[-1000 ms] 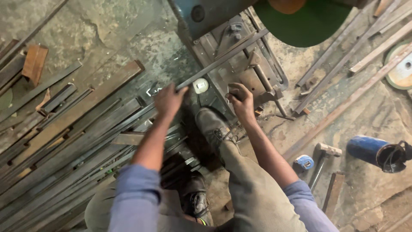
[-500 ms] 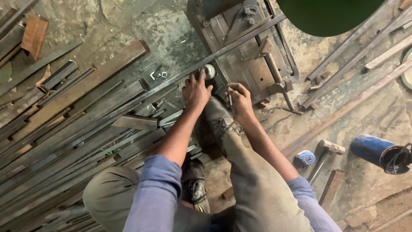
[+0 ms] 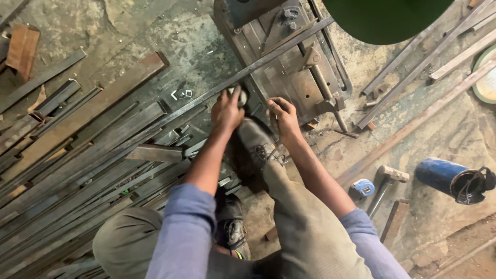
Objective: The person measures and cuts metal rods using a chop saw. They repeatedly measure the rod with a tape measure, position it under the saw, and cut it to length, producing sparks during the cutting process.
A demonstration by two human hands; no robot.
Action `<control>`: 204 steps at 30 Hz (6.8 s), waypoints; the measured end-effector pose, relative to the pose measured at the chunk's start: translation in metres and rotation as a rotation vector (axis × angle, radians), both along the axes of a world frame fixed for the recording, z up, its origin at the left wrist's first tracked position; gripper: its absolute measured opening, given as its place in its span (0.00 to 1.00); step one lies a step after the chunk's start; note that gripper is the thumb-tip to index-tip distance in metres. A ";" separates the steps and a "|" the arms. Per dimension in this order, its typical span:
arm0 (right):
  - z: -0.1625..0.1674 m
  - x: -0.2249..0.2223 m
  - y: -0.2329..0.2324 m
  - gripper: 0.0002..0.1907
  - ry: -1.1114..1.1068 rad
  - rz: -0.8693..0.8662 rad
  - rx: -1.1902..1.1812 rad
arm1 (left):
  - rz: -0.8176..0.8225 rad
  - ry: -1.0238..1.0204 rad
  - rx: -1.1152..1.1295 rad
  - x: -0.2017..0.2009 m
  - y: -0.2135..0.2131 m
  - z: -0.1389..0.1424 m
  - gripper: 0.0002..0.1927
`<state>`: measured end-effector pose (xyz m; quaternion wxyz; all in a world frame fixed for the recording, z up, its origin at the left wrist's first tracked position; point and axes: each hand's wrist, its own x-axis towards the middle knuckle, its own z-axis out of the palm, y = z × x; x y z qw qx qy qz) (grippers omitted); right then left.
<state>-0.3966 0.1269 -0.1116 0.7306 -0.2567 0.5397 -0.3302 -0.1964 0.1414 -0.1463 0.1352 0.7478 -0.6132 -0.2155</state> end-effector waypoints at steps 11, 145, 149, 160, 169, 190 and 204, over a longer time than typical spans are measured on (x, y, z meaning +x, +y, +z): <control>0.014 0.029 -0.005 0.17 -0.236 0.207 0.205 | 0.744 1.619 -0.053 0.000 0.041 0.004 0.23; -0.053 0.100 -0.059 0.05 0.981 0.538 -1.272 | 0.291 -0.068 0.054 0.193 0.064 -0.015 0.21; -0.059 0.101 -0.055 0.05 0.941 0.570 -1.192 | 0.290 -0.078 0.087 0.192 0.069 -0.016 0.20; -0.051 0.115 -0.064 0.08 0.991 0.594 -1.257 | 0.271 -0.089 0.087 0.197 0.063 -0.019 0.21; -0.035 0.141 -0.077 0.09 1.356 1.100 -1.037 | 0.260 -0.092 0.030 0.211 0.075 -0.021 0.20; -0.038 0.060 -0.005 0.18 0.446 0.191 -0.540 | 0.174 0.044 0.013 0.182 0.076 0.012 0.30; 0.001 0.040 -0.022 0.18 -0.169 -0.352 -0.088 | 0.020 0.138 0.093 0.115 0.073 0.068 0.28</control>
